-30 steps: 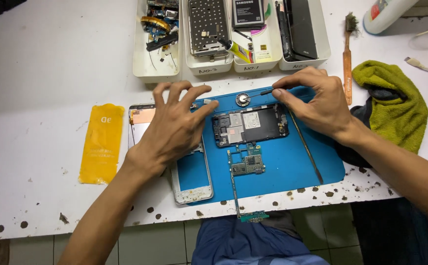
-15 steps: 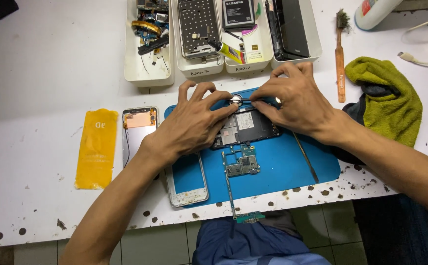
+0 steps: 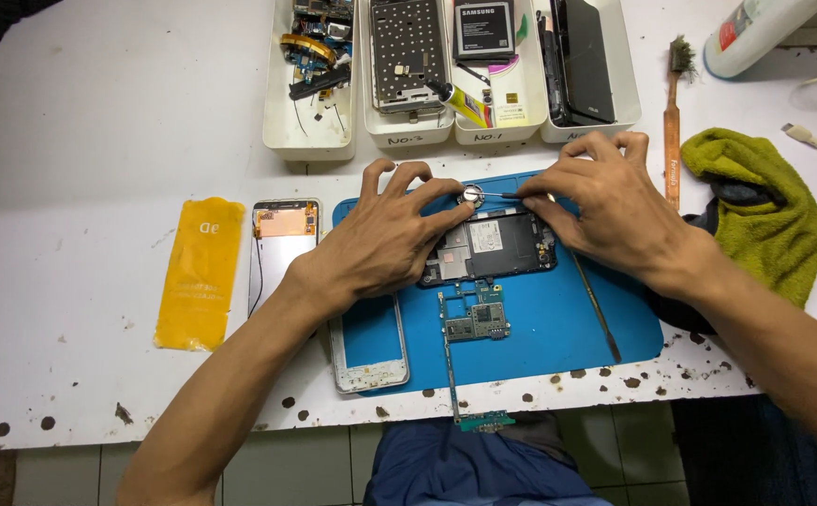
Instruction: Disassembling and reassembling internal components of a mobile phone on a repair mat
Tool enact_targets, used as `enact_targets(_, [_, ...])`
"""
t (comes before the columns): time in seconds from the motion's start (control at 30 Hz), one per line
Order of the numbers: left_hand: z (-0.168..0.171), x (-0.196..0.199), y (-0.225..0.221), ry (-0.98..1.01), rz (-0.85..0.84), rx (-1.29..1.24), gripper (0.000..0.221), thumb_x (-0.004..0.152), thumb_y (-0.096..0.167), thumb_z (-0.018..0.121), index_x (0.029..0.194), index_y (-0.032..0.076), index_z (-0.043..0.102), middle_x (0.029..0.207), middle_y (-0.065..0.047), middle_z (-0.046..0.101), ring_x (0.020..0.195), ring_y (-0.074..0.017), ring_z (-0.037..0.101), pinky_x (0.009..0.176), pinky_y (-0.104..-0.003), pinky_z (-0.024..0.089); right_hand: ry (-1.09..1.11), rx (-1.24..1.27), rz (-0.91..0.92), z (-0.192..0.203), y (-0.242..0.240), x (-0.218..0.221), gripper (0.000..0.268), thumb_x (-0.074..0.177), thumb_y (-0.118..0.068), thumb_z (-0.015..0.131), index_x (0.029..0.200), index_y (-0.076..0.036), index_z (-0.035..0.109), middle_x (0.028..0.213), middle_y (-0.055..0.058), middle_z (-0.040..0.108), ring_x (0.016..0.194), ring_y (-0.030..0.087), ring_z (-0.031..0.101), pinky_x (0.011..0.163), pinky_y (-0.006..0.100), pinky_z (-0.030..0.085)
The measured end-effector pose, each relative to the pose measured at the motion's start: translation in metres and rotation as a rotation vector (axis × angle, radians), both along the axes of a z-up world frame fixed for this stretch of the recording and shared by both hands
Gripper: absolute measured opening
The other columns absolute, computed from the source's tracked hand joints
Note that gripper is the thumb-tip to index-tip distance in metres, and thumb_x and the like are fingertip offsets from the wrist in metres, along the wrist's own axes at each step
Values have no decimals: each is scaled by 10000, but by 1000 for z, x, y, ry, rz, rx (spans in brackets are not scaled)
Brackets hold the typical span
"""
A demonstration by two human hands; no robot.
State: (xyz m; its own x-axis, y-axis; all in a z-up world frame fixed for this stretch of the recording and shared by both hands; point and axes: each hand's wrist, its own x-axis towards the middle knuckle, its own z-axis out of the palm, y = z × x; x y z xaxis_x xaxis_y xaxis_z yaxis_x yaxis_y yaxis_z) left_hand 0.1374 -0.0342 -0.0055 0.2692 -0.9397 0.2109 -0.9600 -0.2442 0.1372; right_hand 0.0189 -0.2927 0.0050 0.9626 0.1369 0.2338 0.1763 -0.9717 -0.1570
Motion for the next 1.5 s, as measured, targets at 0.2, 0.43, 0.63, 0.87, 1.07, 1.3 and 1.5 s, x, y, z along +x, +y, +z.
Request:
enact_targets(0.2, [-1,-1,-1,0,10,-3,403,999,176,500,1357,257,666,1344,-32,597,1288,-258,422,1120,-539,227,-51,36,-7,-10,-10,1,85,941,-238,790,1024,-226,778,955,-24,768,1122,206,626,1019,423,290])
enact_targets(0.43, [-2,-1,0,-4,8,1,390,997,179,505,1339,258,676,1339,-33,596,1287,-255,419,1121,-544,218,-120,63,26,-10,1,5,85,913,-200,815,987,-208,776,943,-16,751,1097,210,625,1000,415,293])
enact_targets(0.63, [0,-1,0,2,7,12,387,1000,176,498,1330,256,683,1338,-40,595,1296,-256,418,1122,-547,216,-115,104,37,-9,3,9,97,916,-164,799,998,-209,773,960,1,740,1102,220,621,999,416,295])
enact_targets(0.87, [-3,0,1,-8,6,-15,363,1002,192,505,1310,253,689,1353,-58,571,1300,-273,413,1120,-546,221,-113,57,44,-5,6,7,63,947,-187,777,1004,-213,782,943,-1,759,1083,209,637,980,428,287])
enact_targets(1.07, [-1,6,2,-40,-49,5,402,994,207,512,1383,238,611,1364,-103,543,1268,-321,432,1070,-575,275,-86,-6,50,6,-11,-6,129,924,-242,794,1047,-207,799,1011,7,770,1124,248,627,998,483,300])
enact_targets(1.3, [-5,5,-2,-64,-92,-106,351,1022,306,591,1341,165,634,1267,-107,643,1196,-339,564,1053,-600,303,-204,-39,101,40,-3,-31,264,949,-264,811,1183,-149,767,992,21,748,1004,256,623,907,436,307])
enact_targets(1.5, [40,-36,-8,923,37,-495,261,1000,200,645,1230,84,685,1078,-92,778,930,-162,735,852,-279,603,-343,268,135,47,44,-47,154,914,-75,833,1036,-39,746,923,65,763,864,244,626,806,395,438])
